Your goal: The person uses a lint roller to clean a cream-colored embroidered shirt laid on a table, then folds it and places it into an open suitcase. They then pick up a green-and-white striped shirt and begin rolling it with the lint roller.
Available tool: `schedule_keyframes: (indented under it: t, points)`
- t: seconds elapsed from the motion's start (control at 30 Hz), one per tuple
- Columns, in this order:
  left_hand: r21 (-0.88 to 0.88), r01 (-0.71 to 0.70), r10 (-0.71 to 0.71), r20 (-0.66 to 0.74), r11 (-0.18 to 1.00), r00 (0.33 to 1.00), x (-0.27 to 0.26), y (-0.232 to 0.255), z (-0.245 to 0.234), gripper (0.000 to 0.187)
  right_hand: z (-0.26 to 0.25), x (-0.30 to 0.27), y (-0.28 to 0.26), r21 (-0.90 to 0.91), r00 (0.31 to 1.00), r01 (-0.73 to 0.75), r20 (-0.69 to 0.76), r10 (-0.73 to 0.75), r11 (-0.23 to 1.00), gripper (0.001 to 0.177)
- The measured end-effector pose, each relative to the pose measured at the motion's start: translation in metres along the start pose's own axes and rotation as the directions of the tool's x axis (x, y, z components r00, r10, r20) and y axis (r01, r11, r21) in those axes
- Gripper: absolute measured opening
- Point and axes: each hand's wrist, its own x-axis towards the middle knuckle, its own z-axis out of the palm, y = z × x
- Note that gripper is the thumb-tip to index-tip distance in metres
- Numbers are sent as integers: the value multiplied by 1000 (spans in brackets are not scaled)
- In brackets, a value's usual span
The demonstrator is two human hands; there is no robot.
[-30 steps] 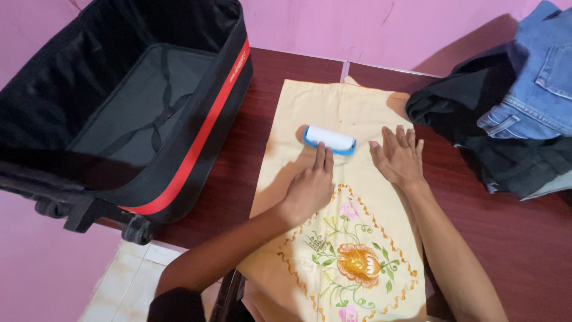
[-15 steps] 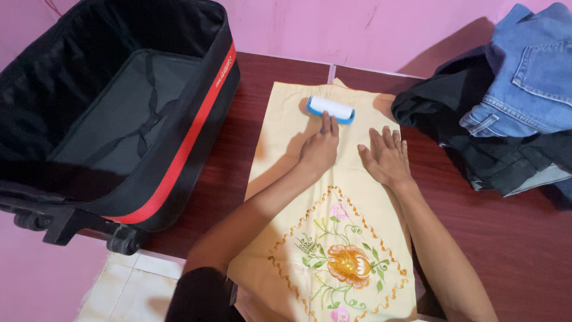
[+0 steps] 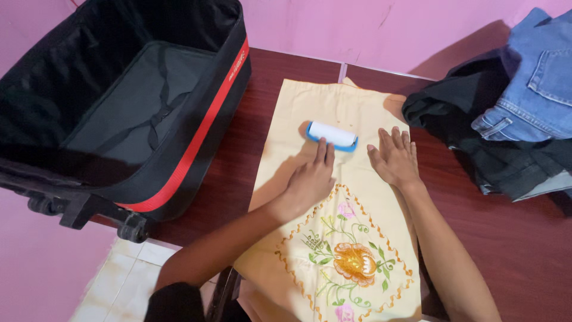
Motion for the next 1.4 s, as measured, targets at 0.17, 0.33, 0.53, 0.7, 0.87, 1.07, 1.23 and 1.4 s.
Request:
schedule_keyframes:
  t: [0.17, 0.33, 0.53, 0.7, 0.87, 1.07, 1.23, 1.4]
  points:
    - [30, -46, 49, -116, 998, 992, 84, -28, 31, 88, 0, 1, 2, 5, 1000, 7, -12, -7, 1000, 74]
    - [19, -85, 87, -176, 996, 981, 123, -39, 43, 86, 1, -1, 2, -7, 1000, -7, -7, 7, 1000, 74]
    - [-4, -86, 86, -41, 996, 995, 70, -32, 29, 94, -3, 0, -2, -10, 1000, 7, -11, -7, 1000, 76]
    - [-60, -62, 62, -3, 996, 998, 20, -19, 5, 92, -14, -2, -11, -21, 1000, -12, 17, 12, 1000, 79]
    - [-4, -82, 82, 22, 997, 996, 6, -20, -19, 86, -31, -8, -33, 21, 963, 228, -151, -223, 973, 82]
    - [36, -48, 55, -198, 998, 979, 30, -54, -19, 63, -44, -21, -78, 133, 924, 381, -54, -378, 915, 67]
    - [-146, -89, 31, -364, 985, 931, 62, -108, 4, 53, -41, -37, -117, -87, 758, 618, -195, -622, 781, 58]
    - [-273, -121, 21, -345, 954, 938, 96, -143, 28, 54, -43, -43, -130, 16, 846, 527, 87, -526, 850, 54]
